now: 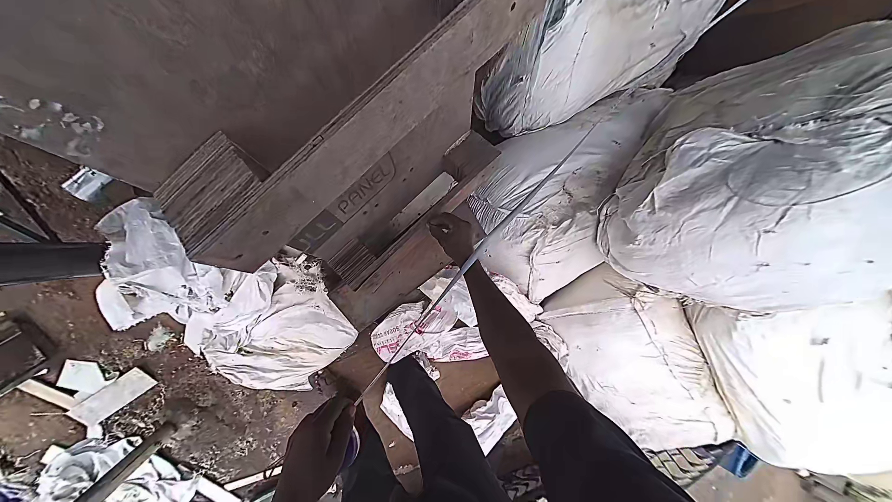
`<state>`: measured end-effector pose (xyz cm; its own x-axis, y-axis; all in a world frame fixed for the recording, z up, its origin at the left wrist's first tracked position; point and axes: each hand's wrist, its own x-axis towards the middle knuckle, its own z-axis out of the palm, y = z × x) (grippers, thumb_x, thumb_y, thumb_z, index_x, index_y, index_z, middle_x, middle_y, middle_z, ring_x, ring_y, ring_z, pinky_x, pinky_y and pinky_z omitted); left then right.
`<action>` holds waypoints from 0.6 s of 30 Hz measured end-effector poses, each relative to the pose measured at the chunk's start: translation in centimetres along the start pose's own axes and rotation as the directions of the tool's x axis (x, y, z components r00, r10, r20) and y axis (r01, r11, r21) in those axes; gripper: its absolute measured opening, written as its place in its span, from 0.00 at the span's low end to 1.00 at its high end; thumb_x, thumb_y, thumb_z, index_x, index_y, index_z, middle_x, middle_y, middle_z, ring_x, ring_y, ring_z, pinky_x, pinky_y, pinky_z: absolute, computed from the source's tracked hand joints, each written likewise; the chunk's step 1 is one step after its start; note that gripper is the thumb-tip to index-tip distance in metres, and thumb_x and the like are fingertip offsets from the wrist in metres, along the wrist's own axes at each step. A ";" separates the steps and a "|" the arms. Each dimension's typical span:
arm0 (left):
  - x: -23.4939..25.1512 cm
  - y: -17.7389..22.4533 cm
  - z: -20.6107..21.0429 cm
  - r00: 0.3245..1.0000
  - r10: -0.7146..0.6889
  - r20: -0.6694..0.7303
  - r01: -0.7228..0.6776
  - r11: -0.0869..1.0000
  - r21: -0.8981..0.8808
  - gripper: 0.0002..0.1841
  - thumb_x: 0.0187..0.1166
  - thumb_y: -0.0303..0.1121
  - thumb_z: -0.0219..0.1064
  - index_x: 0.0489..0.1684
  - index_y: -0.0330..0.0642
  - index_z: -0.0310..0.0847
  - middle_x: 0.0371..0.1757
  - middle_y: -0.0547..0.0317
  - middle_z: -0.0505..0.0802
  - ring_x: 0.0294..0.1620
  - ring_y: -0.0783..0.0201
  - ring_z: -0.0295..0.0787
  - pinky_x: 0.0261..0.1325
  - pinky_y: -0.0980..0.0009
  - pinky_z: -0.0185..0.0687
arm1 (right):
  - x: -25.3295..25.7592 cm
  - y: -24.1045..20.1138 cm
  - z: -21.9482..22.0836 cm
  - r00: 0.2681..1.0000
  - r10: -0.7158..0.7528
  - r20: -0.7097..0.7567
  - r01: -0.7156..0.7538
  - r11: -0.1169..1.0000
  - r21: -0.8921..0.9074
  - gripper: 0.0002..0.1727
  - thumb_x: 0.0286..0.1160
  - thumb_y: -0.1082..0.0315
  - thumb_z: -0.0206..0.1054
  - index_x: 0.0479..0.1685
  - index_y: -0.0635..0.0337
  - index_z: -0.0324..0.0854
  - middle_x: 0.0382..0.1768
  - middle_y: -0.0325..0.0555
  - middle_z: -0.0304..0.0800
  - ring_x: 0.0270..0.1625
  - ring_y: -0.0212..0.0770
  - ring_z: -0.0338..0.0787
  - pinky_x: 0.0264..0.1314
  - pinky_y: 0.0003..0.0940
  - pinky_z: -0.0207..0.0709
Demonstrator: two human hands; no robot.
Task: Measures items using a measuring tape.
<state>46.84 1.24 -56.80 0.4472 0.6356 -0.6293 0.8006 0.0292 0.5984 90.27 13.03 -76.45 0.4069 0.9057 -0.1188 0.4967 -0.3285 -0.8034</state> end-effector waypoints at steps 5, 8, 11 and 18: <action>-0.5 -0.4 0.8 0.999 -0.005 0.047 0.005 1.000 0.004 0.24 0.87 0.49 0.48 0.43 0.45 0.89 0.32 0.61 0.91 0.33 0.62 0.88 0.40 0.54 0.83 | -0.2 2.1 1.0 0.990 -0.108 -0.088 0.115 0.990 0.084 0.07 0.72 0.67 0.77 0.43 0.62 0.93 0.43 0.46 0.97 0.47 0.34 0.96 0.59 0.33 0.90; -0.7 0.1 0.8 0.995 -0.010 0.096 0.009 1.000 0.003 0.22 0.88 0.46 0.50 0.44 0.42 0.89 0.33 0.57 0.92 0.35 0.59 0.89 0.41 0.52 0.84 | -0.1 2.7 1.0 0.984 -0.151 -0.093 0.158 0.984 0.078 0.07 0.72 0.68 0.77 0.42 0.61 0.93 0.43 0.45 0.97 0.48 0.33 0.96 0.59 0.33 0.90; -0.8 0.8 0.8 0.986 -0.027 0.163 0.027 1.000 0.001 0.19 0.88 0.42 0.52 0.45 0.39 0.89 0.36 0.53 0.92 0.36 0.56 0.90 0.42 0.49 0.83 | 0.1 3.3 1.0 0.975 -0.201 -0.096 0.209 0.974 0.082 0.07 0.72 0.67 0.77 0.41 0.61 0.93 0.44 0.46 0.97 0.49 0.34 0.95 0.60 0.34 0.89; -0.8 0.4 2.4 0.980 0.008 0.198 -0.005 1.000 -0.015 0.17 0.87 0.37 0.55 0.44 0.36 0.89 0.35 0.50 0.92 0.35 0.55 0.89 0.42 0.51 0.84 | -1.6 8.1 3.0 0.955 -0.295 0.036 0.297 0.951 -0.090 0.05 0.72 0.70 0.73 0.36 0.62 0.92 0.45 0.50 0.95 0.55 0.46 0.94 0.64 0.42 0.85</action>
<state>47.72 -1.15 -57.28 0.5235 0.4704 -0.7104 0.7924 0.0376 0.6088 91.30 9.75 -84.52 0.2145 0.9713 0.1030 0.6621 -0.0670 -0.7464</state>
